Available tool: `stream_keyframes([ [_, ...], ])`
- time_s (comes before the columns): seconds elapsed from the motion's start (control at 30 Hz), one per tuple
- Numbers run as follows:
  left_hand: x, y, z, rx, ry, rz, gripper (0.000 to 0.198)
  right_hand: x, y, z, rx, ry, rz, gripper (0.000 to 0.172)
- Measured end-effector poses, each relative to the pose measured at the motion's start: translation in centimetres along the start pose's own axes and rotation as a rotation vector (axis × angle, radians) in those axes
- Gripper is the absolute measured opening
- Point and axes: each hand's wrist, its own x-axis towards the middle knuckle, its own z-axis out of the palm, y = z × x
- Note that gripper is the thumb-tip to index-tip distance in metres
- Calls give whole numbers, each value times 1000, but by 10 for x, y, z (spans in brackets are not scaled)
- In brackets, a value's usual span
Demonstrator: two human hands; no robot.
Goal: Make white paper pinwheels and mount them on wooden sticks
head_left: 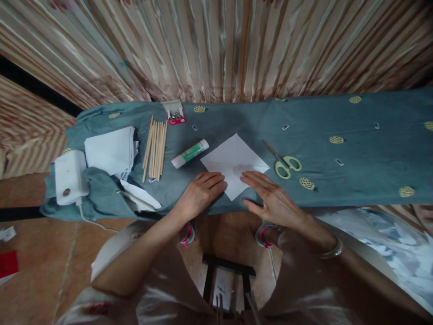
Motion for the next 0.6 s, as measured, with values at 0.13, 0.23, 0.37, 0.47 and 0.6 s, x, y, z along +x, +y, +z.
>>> stream_keyframes([
  [0.13,1,-2,-3,10,-13,45,23,0,0,-1,-1,-1,-1,53],
  [0.23,1,-4,-3,-15,-13,48,22,0,0,-1,-3,-9,-1,52],
  [0.37,2,-4,-3,-41,-35,14,23,0,1,-1,6,4,7,50],
  [0.47,1,-3,-4,-20,-49,17,24,0,2,-1,20,13,2,50],
  [0.6,2,-3,-3,24,-44,22,22,0,3,-1,20,18,1,48],
])
